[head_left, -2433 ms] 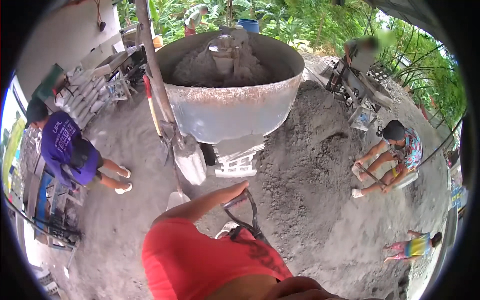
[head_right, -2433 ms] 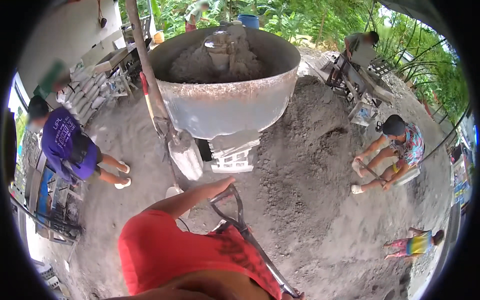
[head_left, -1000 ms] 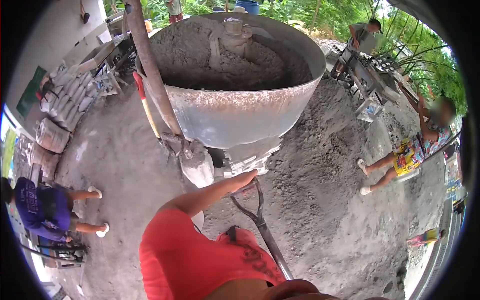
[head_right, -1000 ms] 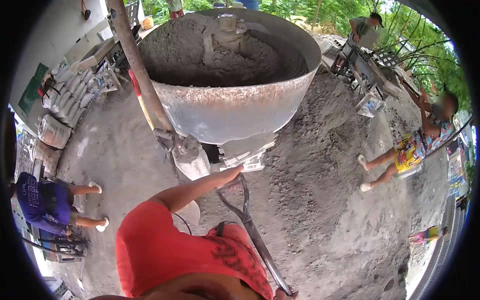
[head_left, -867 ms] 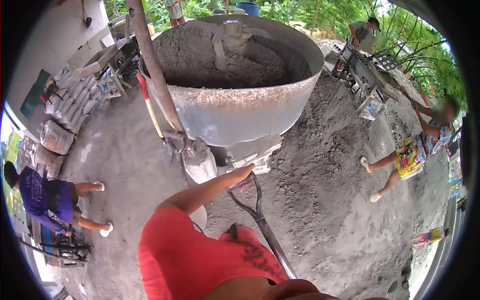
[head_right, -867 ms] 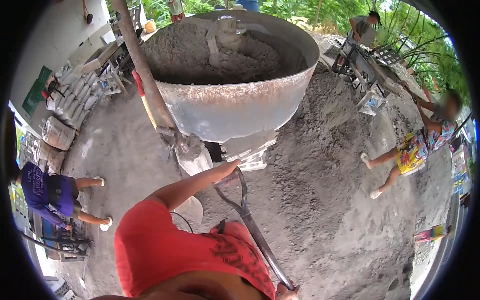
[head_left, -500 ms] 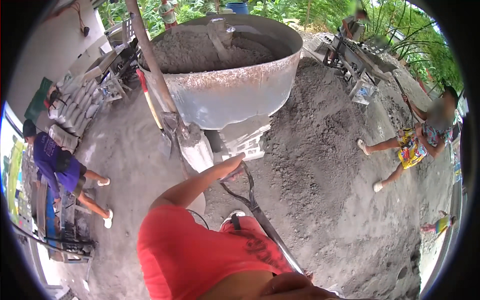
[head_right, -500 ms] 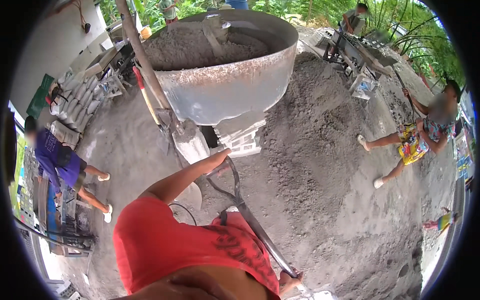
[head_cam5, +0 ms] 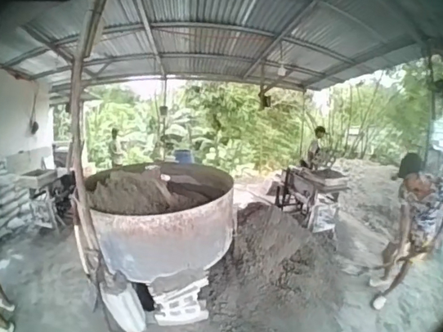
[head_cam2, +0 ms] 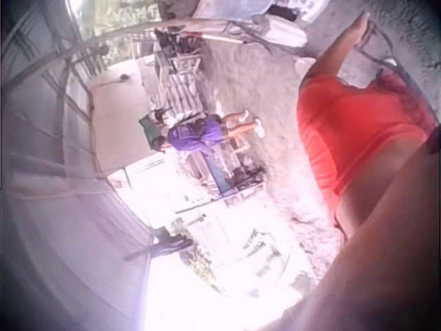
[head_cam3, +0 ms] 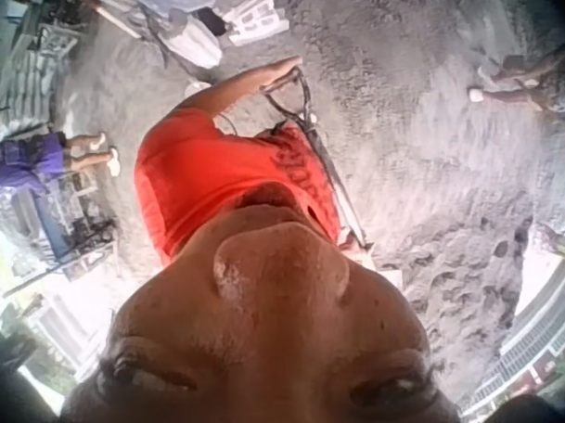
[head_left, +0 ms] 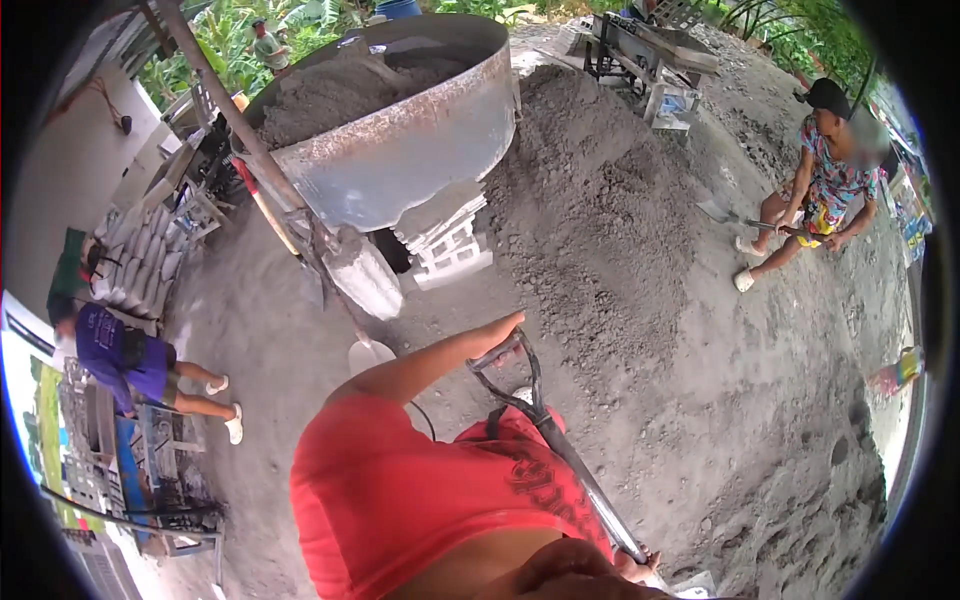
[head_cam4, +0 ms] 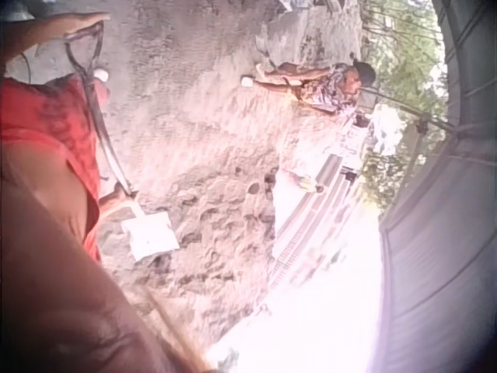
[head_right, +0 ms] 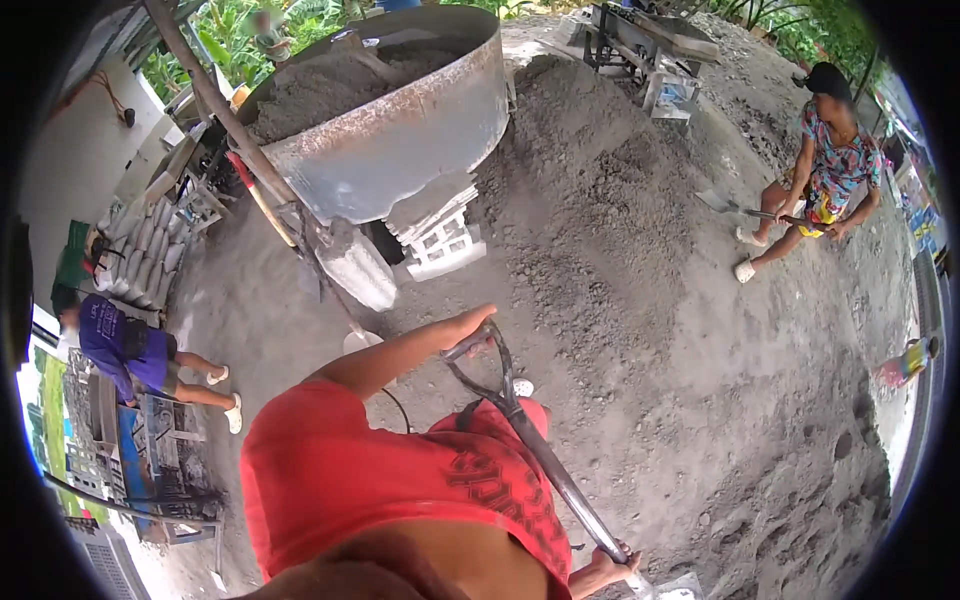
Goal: Operating a cement mixer and using a shovel to move sand and mix building materials.
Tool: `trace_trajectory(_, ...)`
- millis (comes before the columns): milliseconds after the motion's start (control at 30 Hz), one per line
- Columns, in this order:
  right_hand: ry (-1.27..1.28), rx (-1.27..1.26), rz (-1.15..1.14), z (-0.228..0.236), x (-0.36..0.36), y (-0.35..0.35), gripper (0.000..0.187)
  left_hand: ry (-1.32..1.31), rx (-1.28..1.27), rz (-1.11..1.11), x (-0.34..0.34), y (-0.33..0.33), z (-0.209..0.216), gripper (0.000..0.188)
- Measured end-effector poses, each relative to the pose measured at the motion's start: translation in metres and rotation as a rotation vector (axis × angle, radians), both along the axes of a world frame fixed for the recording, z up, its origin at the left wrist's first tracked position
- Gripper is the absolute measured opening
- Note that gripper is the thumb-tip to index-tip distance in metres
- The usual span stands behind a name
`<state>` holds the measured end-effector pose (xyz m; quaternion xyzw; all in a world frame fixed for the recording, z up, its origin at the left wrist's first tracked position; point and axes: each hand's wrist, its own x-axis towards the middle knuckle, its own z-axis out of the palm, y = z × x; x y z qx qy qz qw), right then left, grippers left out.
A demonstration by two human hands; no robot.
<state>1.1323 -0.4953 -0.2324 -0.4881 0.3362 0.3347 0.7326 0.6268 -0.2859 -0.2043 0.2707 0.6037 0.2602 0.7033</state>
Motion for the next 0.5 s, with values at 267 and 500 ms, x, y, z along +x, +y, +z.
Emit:
trace_trajectory(267, 0.160, 0.324, -0.251, 0.003, 0.015, 0.007, 0.021, 0.171, -0.028, 0.036, 0.078, 0.078, 0.053, 0.054)
trace_trajectory(500, 0.116, 0.425, -0.384, 0.013, 0.101, 0.021, 0.016, 0.237, -0.153, -0.038, 0.212, 0.162, 0.009, 0.051)
